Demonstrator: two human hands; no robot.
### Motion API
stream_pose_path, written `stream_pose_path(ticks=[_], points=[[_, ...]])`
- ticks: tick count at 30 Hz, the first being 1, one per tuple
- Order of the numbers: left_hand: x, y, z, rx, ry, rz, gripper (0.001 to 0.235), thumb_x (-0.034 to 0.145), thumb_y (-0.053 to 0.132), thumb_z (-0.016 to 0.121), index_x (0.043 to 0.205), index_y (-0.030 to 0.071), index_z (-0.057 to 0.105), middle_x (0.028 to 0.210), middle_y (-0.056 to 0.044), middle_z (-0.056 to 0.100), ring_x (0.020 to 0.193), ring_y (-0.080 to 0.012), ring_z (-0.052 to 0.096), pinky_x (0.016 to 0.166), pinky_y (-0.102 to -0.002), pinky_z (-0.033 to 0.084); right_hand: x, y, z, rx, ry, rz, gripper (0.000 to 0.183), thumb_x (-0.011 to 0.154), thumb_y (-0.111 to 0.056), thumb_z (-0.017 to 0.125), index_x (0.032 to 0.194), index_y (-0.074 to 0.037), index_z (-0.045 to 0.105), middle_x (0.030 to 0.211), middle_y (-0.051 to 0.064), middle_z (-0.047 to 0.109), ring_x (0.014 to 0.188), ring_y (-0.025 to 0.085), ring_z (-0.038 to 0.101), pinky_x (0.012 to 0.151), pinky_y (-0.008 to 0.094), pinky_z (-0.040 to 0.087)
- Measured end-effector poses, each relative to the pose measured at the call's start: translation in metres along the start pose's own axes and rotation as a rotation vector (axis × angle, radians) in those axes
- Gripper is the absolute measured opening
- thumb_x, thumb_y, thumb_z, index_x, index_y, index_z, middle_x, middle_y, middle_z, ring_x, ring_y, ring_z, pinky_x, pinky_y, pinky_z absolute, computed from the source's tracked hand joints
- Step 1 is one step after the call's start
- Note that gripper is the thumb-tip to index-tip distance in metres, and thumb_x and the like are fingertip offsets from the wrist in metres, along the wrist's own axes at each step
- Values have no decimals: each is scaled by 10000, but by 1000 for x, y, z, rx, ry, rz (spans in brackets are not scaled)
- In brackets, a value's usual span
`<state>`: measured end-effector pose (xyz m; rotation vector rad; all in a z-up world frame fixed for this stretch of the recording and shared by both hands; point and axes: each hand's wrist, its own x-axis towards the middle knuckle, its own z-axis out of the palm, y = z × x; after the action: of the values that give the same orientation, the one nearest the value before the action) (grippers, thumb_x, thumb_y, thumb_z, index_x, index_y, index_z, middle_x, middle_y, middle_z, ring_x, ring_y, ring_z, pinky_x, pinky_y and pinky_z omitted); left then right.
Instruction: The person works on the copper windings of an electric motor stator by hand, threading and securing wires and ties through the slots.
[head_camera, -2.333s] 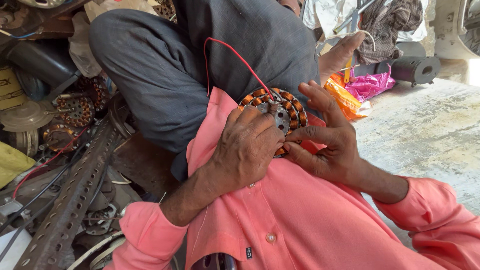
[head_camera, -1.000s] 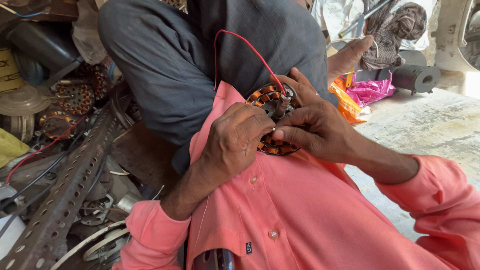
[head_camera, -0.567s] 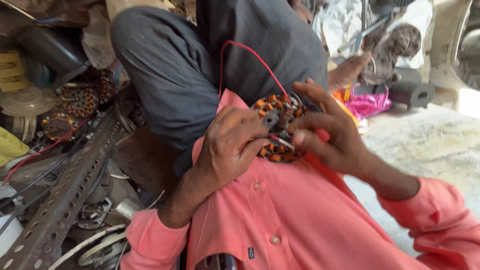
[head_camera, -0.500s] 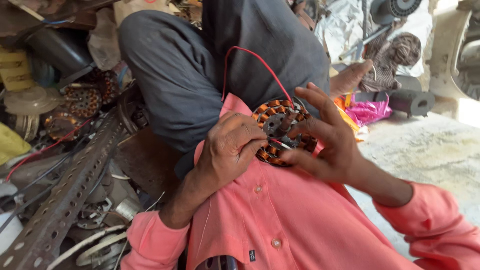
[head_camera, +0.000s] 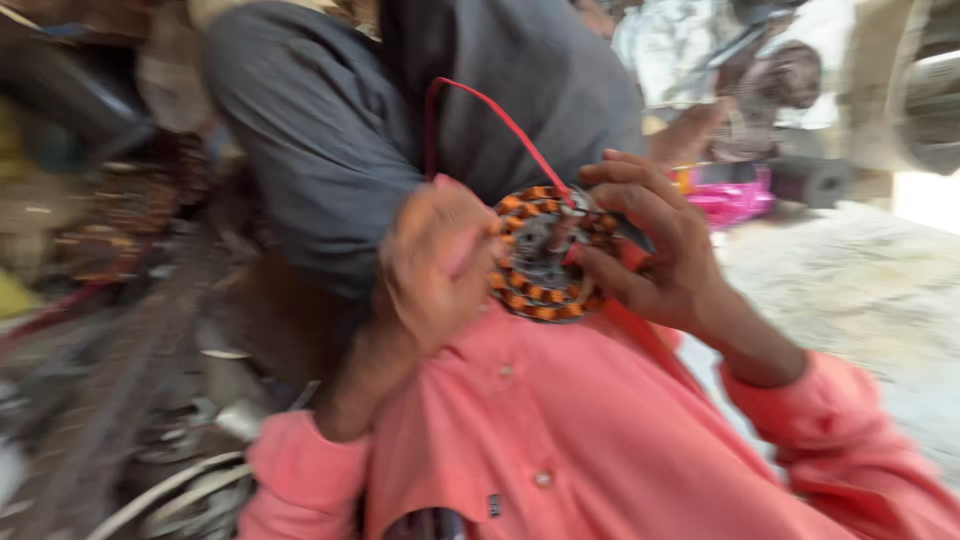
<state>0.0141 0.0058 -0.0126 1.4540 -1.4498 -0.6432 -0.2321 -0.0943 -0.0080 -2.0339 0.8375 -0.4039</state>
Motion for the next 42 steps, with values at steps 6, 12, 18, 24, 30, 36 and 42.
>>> stream_pose_path(ticks=[6, 12, 18, 24, 30, 36, 42], points=[[18, 27, -36, 96, -495, 179, 286, 902, 65, 695, 1178, 37, 626, 863, -104, 680, 751, -274, 698, 654, -404, 541, 28, -9, -6, 139, -115, 30, 334, 839, -133, 807, 1127, -38, 668, 1313, 148, 654, 1111, 216, 675, 925, 320, 545], [20, 33, 9, 43, -734, 156, 394, 937, 118, 626, 1320, 40, 579, 826, -95, 680, 696, -278, 704, 593, -425, 529, -8, 5, -15, 218, -115, 34, 315, 899, -107, 786, 1190, -45, 681, 1352, 141, 640, 1241, 242, 656, 1046, 346, 534], [29, 31, 5, 134, -735, 223, 459, 859, 126, 662, 1300, 40, 566, 822, -97, 645, 700, -280, 701, 585, -424, 534, -22, 5, -10, 199, -67, 77, 314, 893, -130, 800, 1172, -44, 684, 1334, 139, 645, 1161, 200, 686, 988, 315, 563], [31, 40, -3, 102, -698, 229, 359, 946, 90, 637, 1300, 46, 596, 949, -126, 645, 742, -276, 697, 627, -414, 541, -23, 4, -8, 249, -23, 85, 299, 901, -128, 807, 1165, -47, 693, 1335, 151, 651, 1156, 200, 681, 962, 298, 568], [26, 48, -16, 44, -656, 198, 425, 913, 52, 628, 1336, 33, 591, 944, -132, 605, 828, -292, 684, 692, -423, 546, -23, -7, -10, 138, 45, -106, 231, 844, -136, 793, 1051, -87, 703, 1374, 202, 574, 1322, 357, 585, 1128, 452, 481], [27, 48, -36, 11, -505, 132, 334, 944, -1, 645, 1266, 35, 566, 1053, -116, 643, 935, -281, 703, 788, -392, 564, -24, -23, 3, -38, -88, -261, 354, 842, -197, 866, 1162, -115, 739, 1538, 216, 413, 1479, 511, 364, 1207, 573, 387], [13, 47, -60, -35, -346, 21, 262, 958, -44, 705, 1204, 15, 636, 1066, -105, 682, 964, -242, 724, 822, -356, 611, -23, -22, 7, -26, -124, -257, 345, 831, -176, 864, 1162, -219, 777, 1601, 189, 351, 1531, 506, 272, 1238, 596, 336]])
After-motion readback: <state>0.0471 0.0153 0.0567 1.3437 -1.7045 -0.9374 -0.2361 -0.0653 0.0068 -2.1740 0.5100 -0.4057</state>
